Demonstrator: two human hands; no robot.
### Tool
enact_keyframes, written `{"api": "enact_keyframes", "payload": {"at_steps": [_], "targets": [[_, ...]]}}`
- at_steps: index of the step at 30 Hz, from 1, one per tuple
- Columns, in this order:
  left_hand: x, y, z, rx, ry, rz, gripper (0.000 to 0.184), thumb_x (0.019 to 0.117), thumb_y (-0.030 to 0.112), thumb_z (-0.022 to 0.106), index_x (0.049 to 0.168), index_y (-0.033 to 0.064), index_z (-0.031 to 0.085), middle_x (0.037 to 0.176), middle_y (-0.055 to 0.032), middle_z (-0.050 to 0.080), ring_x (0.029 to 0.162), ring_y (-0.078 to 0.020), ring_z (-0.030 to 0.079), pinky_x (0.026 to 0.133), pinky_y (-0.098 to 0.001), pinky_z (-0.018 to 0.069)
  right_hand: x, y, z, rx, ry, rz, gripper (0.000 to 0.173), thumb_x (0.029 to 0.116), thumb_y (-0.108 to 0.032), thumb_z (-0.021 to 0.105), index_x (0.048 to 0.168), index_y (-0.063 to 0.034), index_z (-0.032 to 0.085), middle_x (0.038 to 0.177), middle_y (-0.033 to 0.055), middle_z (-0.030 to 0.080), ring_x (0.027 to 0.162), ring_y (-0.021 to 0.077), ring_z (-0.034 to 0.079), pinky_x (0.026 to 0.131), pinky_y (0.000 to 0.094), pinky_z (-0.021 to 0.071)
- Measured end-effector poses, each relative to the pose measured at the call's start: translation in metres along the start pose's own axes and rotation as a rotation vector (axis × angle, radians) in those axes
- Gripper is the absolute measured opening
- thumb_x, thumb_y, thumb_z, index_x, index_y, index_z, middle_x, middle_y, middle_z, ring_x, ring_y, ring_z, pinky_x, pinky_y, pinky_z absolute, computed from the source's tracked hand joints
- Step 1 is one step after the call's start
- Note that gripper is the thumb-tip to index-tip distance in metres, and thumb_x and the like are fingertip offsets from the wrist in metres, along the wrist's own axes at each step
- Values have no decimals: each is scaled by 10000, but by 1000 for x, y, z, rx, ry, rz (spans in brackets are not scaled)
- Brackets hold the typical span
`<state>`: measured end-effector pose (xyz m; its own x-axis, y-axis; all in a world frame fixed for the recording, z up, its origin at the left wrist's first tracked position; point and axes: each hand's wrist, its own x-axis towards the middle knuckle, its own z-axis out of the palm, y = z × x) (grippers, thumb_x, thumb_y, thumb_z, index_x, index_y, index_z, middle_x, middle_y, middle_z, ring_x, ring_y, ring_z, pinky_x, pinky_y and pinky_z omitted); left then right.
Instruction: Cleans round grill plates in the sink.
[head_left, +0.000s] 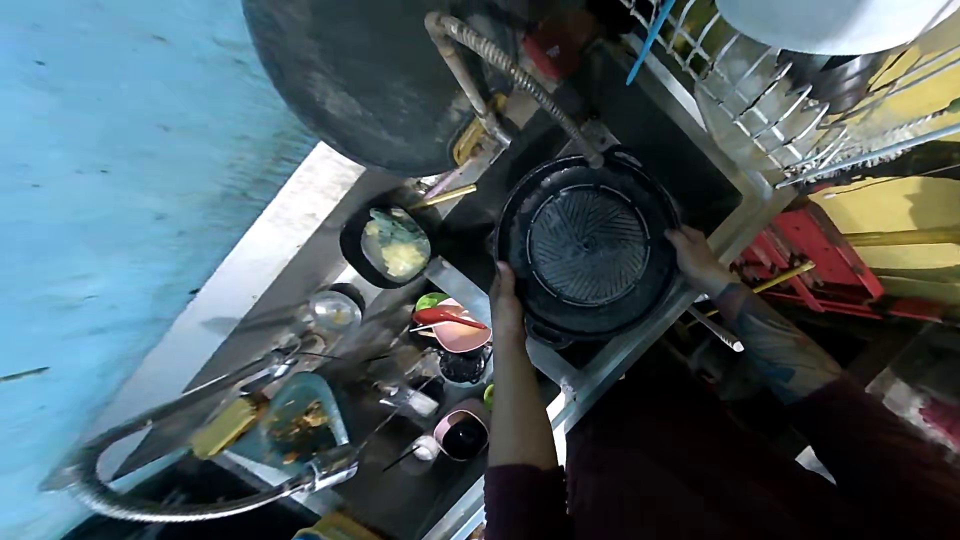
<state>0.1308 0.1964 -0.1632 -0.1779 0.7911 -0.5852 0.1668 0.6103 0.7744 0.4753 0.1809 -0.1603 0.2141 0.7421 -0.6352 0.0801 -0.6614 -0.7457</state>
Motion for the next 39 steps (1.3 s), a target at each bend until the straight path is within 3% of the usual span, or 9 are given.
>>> {"api": "enact_keyframes", "payload": {"at_steps": [2,6,10,17,23,25,30,36,39], "targets": [[-5,-1,-5,46,17,10,719,987,725,396,1471,209,527,1361,-80,634,1210,-208,624,1009,-514,528,-7,2,-1,15,-26,37,402,1080,-347,455,1369,-112,606,1225,106,692,1115,193,676,945,462,580],[-9,-3,-3,43,-4,-40,729,990,724,385,1516,227,478,1442,-79,585,1285,-232,586,1056,-547,494,-20,3,-3,44,0,44,356,1058,-249,463,1356,-109,596,1183,110,697,1044,209,697,869,463,607],[2,4,15,22,-26,-88,693,1037,650,355,1515,164,475,1479,-106,551,1340,-224,543,1112,-521,450,-41,-3,-21,-24,2,28,387,1064,-296,454,1436,-226,534,1245,87,675,1070,215,679,843,482,585],[25,13,43,138,-50,-136,773,1041,678,234,1459,99,530,1446,-174,564,1346,-287,535,1109,-572,435,-49,-37,-28,10,26,9,417,1051,-242,489,1463,-174,510,1287,103,664,1118,226,673,903,484,586],[44,19,63,202,-12,-60,743,1053,642,269,1590,135,355,1603,-148,403,1483,-303,381,1203,-578,312,-49,-22,-24,-97,78,-36,423,1061,-324,479,1484,-311,492,1269,75,675,1042,251,686,790,512,587],[51,17,64,136,-21,-10,719,1067,612,261,1610,144,312,1636,-129,355,1503,-276,348,1221,-550,288,-46,-20,-16,-124,129,-72,469,1058,-308,469,1527,-318,452,1320,80,656,1097,258,669,840,535,570],[63,12,62,31,-24,74,714,1062,620,277,1636,195,253,1684,-64,267,1538,-199,278,1254,-486,252,-34,-11,2,-184,176,-272,555,1049,-212,433,1596,-223,342,1409,87,612,1200,210,645,946,493,572],[75,13,77,-48,3,145,662,1072,576,323,1592,166,339,1587,-126,424,1451,-226,423,1185,-483,373,-33,-1,3,-194,248,-359,535,1034,-159,453,1564,-172,387,1390,100,617,1205,209,639,975,485,562],[73,16,95,75,77,228,734,1071,563,337,1638,112,211,1686,-150,217,1554,-255,227,1265,-460,228,-21,-1,7,-118,317,-423,533,985,-77,460,1516,-46,436,1379,129,618,1237,164,620,1042,387,539]]}}
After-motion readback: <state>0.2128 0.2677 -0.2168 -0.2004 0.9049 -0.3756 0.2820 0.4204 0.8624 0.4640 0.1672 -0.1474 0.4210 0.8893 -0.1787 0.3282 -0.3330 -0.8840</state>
